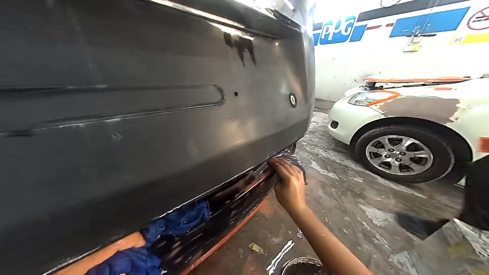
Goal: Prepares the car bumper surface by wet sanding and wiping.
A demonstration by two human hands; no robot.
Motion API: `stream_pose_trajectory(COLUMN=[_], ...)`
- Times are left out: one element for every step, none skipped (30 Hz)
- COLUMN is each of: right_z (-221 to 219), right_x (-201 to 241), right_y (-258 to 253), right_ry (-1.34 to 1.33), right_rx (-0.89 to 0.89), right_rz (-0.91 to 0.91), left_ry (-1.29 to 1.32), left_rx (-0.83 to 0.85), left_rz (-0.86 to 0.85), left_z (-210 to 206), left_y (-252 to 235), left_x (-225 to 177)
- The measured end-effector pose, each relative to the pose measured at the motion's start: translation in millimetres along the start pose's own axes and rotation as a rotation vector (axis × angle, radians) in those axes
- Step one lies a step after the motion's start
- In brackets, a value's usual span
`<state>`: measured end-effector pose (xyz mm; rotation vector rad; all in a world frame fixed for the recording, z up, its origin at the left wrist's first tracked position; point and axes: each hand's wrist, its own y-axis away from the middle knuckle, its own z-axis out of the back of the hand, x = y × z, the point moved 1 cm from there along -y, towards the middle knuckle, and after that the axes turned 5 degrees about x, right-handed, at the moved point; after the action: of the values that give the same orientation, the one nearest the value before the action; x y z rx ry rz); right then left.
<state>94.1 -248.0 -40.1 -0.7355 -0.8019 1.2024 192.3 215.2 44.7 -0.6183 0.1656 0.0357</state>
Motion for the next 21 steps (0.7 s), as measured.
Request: stream_pose_trajectory(right_z=[0, 3, 8, 15, 19, 20, 19, 16, 11, 7, 8, 11, 15, 20, 22, 22, 20, 16, 12, 9, 11], right_x=[8, 34, 69, 101, 120, 122, 108, 87, 65, 51, 56, 78, 111, 141, 157, 155, 139, 116, 95, 86, 93], right_y=[1, 6, 14, 25, 36, 40, 37, 31, 23, 16, 14, 19, 25, 33, 40, 40, 36, 29, 21, 16, 17], right_ry=[0.02, 0.013, -0.02, -0.073, -0.131, -0.173, -0.183, -0.153, -0.098, -0.046, -0.019, -0.021, -0.049, -0.09, -0.127, -0.147, -0.144, -0.11, -0.065, -0.033, -0.026], right_rx=[0.019, 0.036, 0.03, 0.03, 0.047, 0.066, 0.079, 0.064, 0.037, 0.019, 0.024, 0.031, 0.018, 0.019, 0.02, 0.023, 0.015, -0.014, -0.043, -0.059, -0.043], right_rz=[-0.066, -0.09, -0.06, 0.009, 0.093, 0.167, 0.209, 0.188, 0.115, 0.027, -0.04, -0.063, -0.031, 0.038, 0.117, 0.177, 0.199, 0.173, 0.124, 0.072, 0.03], left_ry=[0.012, 0.021, 0.018, 0.005, -0.006, -0.015, -0.023, -0.028, -0.035, -0.044, -0.051, -0.058, -0.064, -0.069, -0.076, -0.085, -0.084, -0.072, -0.059, -0.052, -0.052], left_rx=[0.048, 0.075, 0.085, 0.083, 0.075, 0.07, 0.069, 0.07, 0.069, 0.063, 0.056, 0.054, 0.055, 0.057, 0.057, 0.055, 0.053, 0.054, 0.054, 0.05, 0.043], left_rz=[0.013, 0.019, 0.017, 0.014, 0.011, 0.012, 0.018, 0.023, 0.026, 0.031, 0.041, 0.049, 0.051, 0.05, 0.05, 0.047, 0.038, 0.027, 0.02, 0.022, 0.027], left_z=[3, 6, 7, 7, 5, 3, 3, 4, 6, 6, 5, 4, 5, 6, 5, 5, 5, 5, 6, 7, 6], left_y=[0, 1, 0, 1, 2, 4, 5, 5, 3, 1, 0, 1, 0, 0, 1, 3, 3, 3, 1, 1, 2], left_x=[-3, -4, -3, -2, -2, -2, -2, -3, -4, -5, -8, -11, -11, -11, -10, -9, -9, -8, -7, -7, -8])
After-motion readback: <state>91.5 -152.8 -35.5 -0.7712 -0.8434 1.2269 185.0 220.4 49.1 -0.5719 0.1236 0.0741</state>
